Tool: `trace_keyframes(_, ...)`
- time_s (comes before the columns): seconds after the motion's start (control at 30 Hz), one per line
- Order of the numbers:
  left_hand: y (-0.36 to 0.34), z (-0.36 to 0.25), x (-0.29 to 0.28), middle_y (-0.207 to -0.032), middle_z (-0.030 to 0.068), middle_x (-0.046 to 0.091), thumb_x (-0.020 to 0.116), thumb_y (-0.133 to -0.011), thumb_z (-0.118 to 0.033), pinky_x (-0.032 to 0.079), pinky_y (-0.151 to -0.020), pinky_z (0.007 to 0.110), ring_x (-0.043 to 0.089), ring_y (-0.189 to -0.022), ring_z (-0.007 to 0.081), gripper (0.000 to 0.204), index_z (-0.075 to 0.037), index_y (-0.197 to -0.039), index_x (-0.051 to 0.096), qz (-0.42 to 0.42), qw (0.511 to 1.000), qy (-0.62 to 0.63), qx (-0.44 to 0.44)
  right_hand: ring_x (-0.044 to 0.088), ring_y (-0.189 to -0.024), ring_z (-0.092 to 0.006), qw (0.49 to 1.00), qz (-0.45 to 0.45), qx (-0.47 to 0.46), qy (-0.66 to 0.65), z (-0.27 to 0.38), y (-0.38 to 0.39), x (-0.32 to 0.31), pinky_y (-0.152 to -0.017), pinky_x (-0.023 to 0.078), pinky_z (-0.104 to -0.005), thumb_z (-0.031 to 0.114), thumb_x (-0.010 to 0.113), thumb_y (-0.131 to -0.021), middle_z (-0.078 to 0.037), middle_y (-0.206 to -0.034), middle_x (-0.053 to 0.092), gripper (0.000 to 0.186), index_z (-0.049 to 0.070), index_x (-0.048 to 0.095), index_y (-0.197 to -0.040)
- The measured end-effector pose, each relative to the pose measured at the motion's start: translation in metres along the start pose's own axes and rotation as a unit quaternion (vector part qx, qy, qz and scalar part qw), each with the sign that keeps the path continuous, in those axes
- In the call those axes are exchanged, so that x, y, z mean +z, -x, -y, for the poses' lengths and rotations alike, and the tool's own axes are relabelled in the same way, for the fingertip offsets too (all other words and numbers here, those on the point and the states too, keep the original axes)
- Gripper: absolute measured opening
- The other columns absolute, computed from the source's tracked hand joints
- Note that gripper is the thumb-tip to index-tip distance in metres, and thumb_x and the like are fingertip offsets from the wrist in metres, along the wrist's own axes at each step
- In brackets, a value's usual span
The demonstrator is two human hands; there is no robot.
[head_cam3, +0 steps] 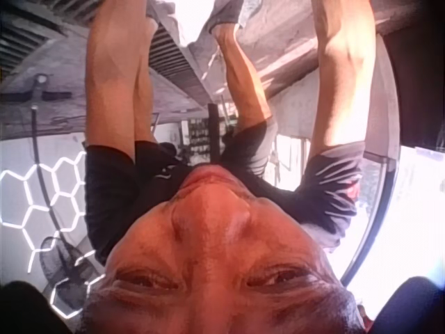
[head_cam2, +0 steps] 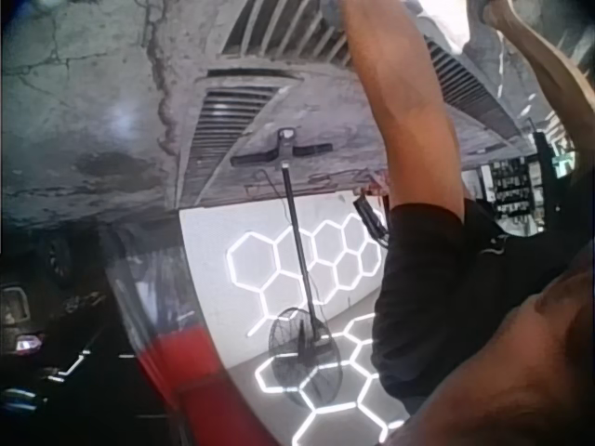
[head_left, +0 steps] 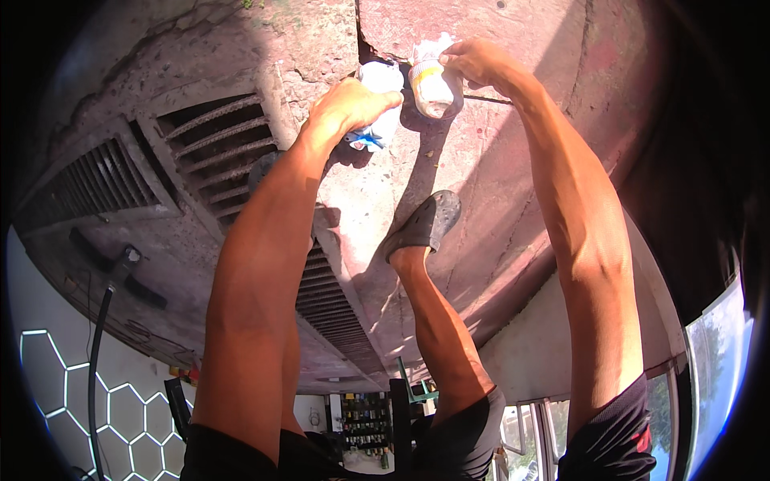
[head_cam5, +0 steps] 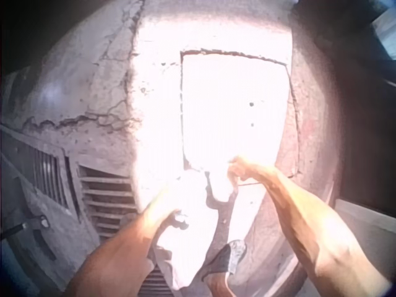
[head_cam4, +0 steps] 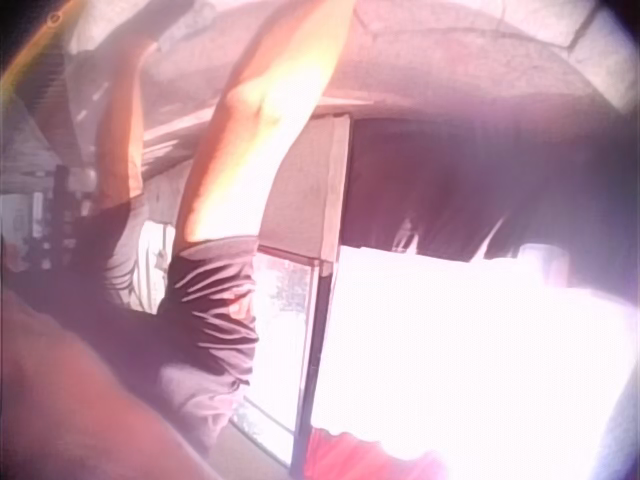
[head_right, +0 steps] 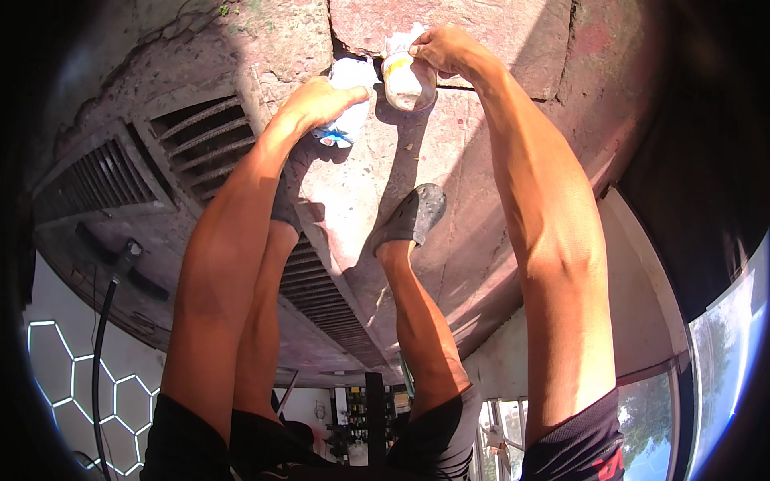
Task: The person uses a spray gun to apply paint to a car bumper, then walks to a paint mixing area. They scrape yellow paint from a can onto a card, pick up a red paint cup, and pour some of its contents into a drain. They then pick up a black paint can and a red lid.
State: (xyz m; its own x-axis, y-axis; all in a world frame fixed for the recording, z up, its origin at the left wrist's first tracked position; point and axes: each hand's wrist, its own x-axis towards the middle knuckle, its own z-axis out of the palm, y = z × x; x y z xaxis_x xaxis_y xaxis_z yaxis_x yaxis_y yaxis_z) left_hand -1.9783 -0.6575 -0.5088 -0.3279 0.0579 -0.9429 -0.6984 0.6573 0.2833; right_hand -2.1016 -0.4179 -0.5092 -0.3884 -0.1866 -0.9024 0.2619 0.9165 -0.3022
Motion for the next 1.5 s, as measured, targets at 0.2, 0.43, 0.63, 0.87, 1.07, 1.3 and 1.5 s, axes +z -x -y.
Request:
trace_keyframes(0.2,0.02,0.001,0.013,-0.108,0.0249,0.081,0.076,-0.084,-0.068,0.059,-0.093,0.048,0.08,-0.1,0.0342,0.084,0.009,-0.116,0.077,-0.057,0.998,0.008,0.036,0.07,-0.075,-0.0198,0.999,-0.035,-0.036,0.019,-0.009,0.016,0.006,-0.071,0.059,-0.0386,0.039,0.068,-0.11,-0.015,-0.105,0.082,0.047,0.007,0.074,-0.144)
trace_keyframes(0.43,0.065,0.013,0.028,-0.133,0.0375,0.071,0.077,-0.087,-0.067,0.054,-0.107,0.055,0.069,-0.127,0.051,0.103,0.008,-0.15,0.046,-0.107,0.993,0.021,0.053,0.076,-0.085,-0.0221,0.995,-0.085,-0.045,-0.011,-0.007,0.072,0.037,-0.079,0.061,-0.0427,0.032,0.07,-0.11,-0.017,-0.1,0.082,0.038,0.004,0.078,-0.134)
trace_keyframes(0.63,0.105,0.041,0.058,-0.134,0.0347,0.068,0.091,-0.088,-0.039,0.056,-0.104,0.054,0.069,-0.126,0.0506,0.092,0.003,-0.152,0.04,-0.175,0.962,0.122,0.168,0.08,-0.097,-0.0384,0.974,-0.171,-0.133,-0.063,-0.031,0.126,0.085,-0.088,0.06,-0.0456,0.014,0.072,-0.102,-0.025,-0.103,0.08,0.022,0.002,0.08,-0.118)
trace_keyframes(0.87,0.202,0.043,0.074,-0.145,0.0308,0.061,0.097,-0.083,-0.028,0.053,-0.108,0.052,0.066,-0.13,0.0462,0.097,0.001,-0.155,0.039,-0.284,0.909,0.177,0.247,0.078,-0.1,-0.0371,0.936,-0.282,-0.205,-0.047,-0.041,0.237,0.122,-0.088,0.062,-0.0431,-0.001,0.075,-0.096,-0.018,-0.106,0.079,0.027,0.005,0.078,-0.121)
trace_keyframes(1.07,0.325,0.027,0.073,-0.143,0.023,0.063,0.094,-0.089,-0.018,0.052,-0.11,0.044,0.065,-0.13,0.0315,0.081,0.001,-0.149,0.044,-0.356,0.898,0.197,0.169,0.076,-0.112,-0.0365,0.917,-0.303,-0.249,-0.078,-0.033,0.356,0.111,-0.097,0.062,-0.0436,-0.008,0.072,-0.087,-0.016,-0.119,0.078,0.045,0.008,0.076,-0.129)
trace_keyframes(1.3,0.457,0.013,0.064,-0.136,0.0218,0.065,0.095,-0.088,-0.018,0.053,-0.107,0.042,0.067,-0.124,0.0308,0.081,0.008,-0.146,0.045,-0.474,0.781,0.349,0.209,0.077,-0.11,-0.0355,0.892,-0.32,-0.319,-0.028,0.017,0.479,0.058,-0.095,0.062,-0.0427,-0.004,0.074,-0.093,-0.016,-0.119,0.078,0.036,0.008,0.077,-0.127)
trace_keyframes(1.5,0.576,0.026,0.081,-0.136,0.0214,0.068,0.095,-0.089,-0.021,0.054,-0.106,0.043,0.068,-0.123,0.0319,0.075,0.006,-0.144,0.051,-0.586,0.681,0.421,0.124,0.078,-0.102,-0.014,0.892,-0.329,-0.282,-0.128,0.052,0.551,0.016,-0.093,0.06,-0.0298,-0.003,0.071,-0.104,-0.011,-0.11,0.083,0.025,-0.001,0.077,-0.129)
